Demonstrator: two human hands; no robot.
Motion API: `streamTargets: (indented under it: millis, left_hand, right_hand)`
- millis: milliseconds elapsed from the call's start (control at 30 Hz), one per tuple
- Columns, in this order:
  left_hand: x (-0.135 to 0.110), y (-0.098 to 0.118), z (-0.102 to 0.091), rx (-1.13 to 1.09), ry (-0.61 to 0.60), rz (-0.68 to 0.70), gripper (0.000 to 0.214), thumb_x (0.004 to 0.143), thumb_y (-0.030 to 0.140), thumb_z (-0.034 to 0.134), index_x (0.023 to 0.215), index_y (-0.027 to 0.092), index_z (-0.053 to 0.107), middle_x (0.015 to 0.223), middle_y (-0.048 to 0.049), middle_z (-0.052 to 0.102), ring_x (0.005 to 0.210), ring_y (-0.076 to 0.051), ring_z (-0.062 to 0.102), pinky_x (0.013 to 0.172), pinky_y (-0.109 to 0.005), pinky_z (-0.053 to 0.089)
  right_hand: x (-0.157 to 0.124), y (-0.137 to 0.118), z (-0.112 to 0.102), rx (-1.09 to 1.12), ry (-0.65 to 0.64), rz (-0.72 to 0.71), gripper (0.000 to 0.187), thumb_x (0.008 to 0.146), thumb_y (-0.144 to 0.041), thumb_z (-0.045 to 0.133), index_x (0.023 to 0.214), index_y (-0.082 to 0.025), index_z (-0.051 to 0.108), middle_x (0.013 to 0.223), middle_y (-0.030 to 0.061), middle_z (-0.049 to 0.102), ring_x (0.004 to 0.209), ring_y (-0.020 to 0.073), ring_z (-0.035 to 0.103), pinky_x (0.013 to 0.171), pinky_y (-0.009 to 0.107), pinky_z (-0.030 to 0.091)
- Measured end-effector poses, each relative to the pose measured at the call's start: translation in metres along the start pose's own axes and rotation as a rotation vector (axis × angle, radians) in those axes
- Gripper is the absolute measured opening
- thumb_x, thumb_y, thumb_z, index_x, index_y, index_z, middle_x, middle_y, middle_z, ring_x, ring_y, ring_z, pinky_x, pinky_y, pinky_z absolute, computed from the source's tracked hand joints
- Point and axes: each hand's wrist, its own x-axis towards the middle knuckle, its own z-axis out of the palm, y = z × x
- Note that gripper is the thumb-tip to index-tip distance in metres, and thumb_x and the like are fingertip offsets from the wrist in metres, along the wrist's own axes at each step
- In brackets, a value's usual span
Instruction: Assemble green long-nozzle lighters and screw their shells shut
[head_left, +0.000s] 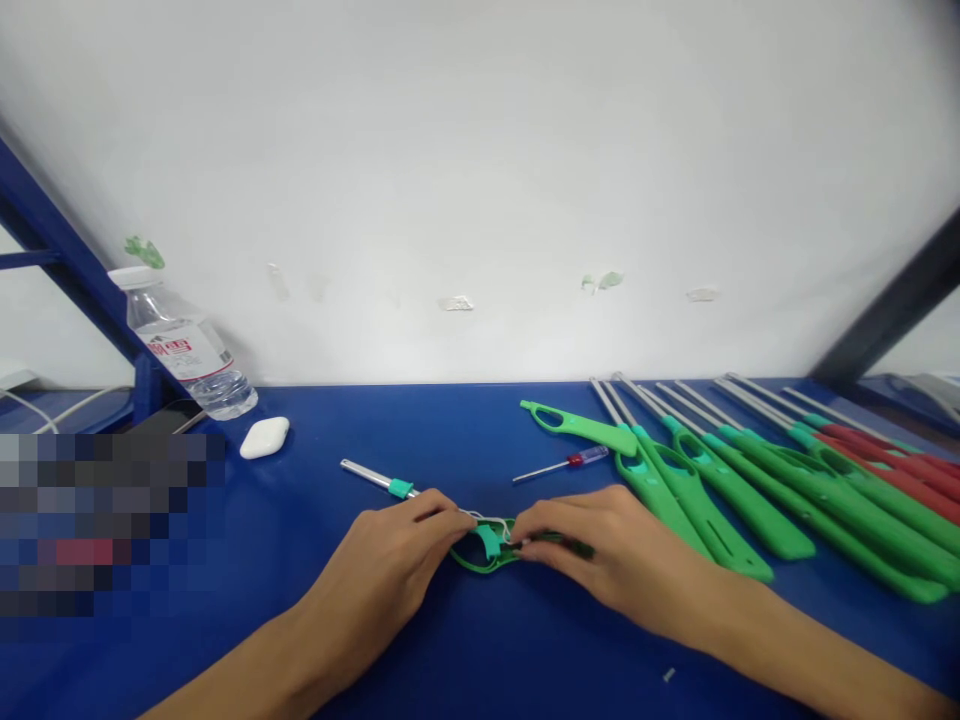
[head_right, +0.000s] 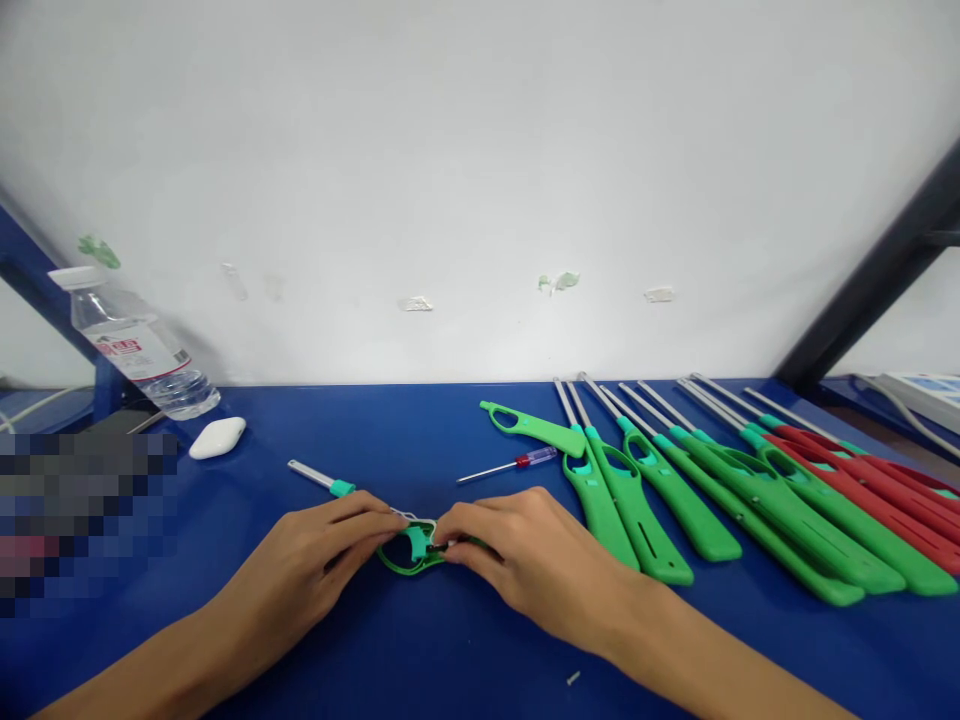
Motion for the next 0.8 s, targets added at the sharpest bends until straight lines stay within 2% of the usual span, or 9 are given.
streamTargets:
  millis: [367,667,800]
  left_hand:
    - [0.0042,0.0026,0.0029,0.031,-0.004,-0.037,0.026,0.108,0.016,0.043,0.116,0.024,0.065,0.104,-0.0014,0.070,0.083,-0.019,0.073,0.073,-0.030,0.055]
    - [0.0064,0.0041,0.0033,0.038,-0.027,-0.075,0.026,0.109,0.018,0.039,0.114,0.023,0.064,0.105,-0.0032,0.070,0.086,-0.021,0.073,0.078,-0.034,0.057]
    - [0.0072,0.0063,0.0026,0.040,-0.034,-0.094,0.028,0.109,0.018,0.035,0.110,0.022,0.063,0.102,-0.0035,0.070,0.083,-0.022,0.072,0.074,-0.035,0.057]
  right_hand:
    - [-0.0004,-0.0004,0.0000,-0.024,-0.003,-0.016,0.019,0.105,-0.021,0.058,0.113,-0.027,0.074,0.103,-0.0024,0.081,0.089,0.0160,0.076,0.080,0.026,0.053]
    - [0.0035,-0.0023,-0.0005,-0.032,-0.009,-0.018,0.019,0.104,-0.020,0.058,0.112,-0.025,0.074,0.103,-0.0005,0.081,0.089,0.0169,0.076,0.080,0.026,0.053]
    - [0.0022,-0.0020,0.0003,-0.030,-0.024,-0.017,0.018,0.105,-0.020,0.058,0.112,-0.025,0.074,0.104,-0.0007,0.080,0.090,0.0169,0.075,0.080,0.026,0.052]
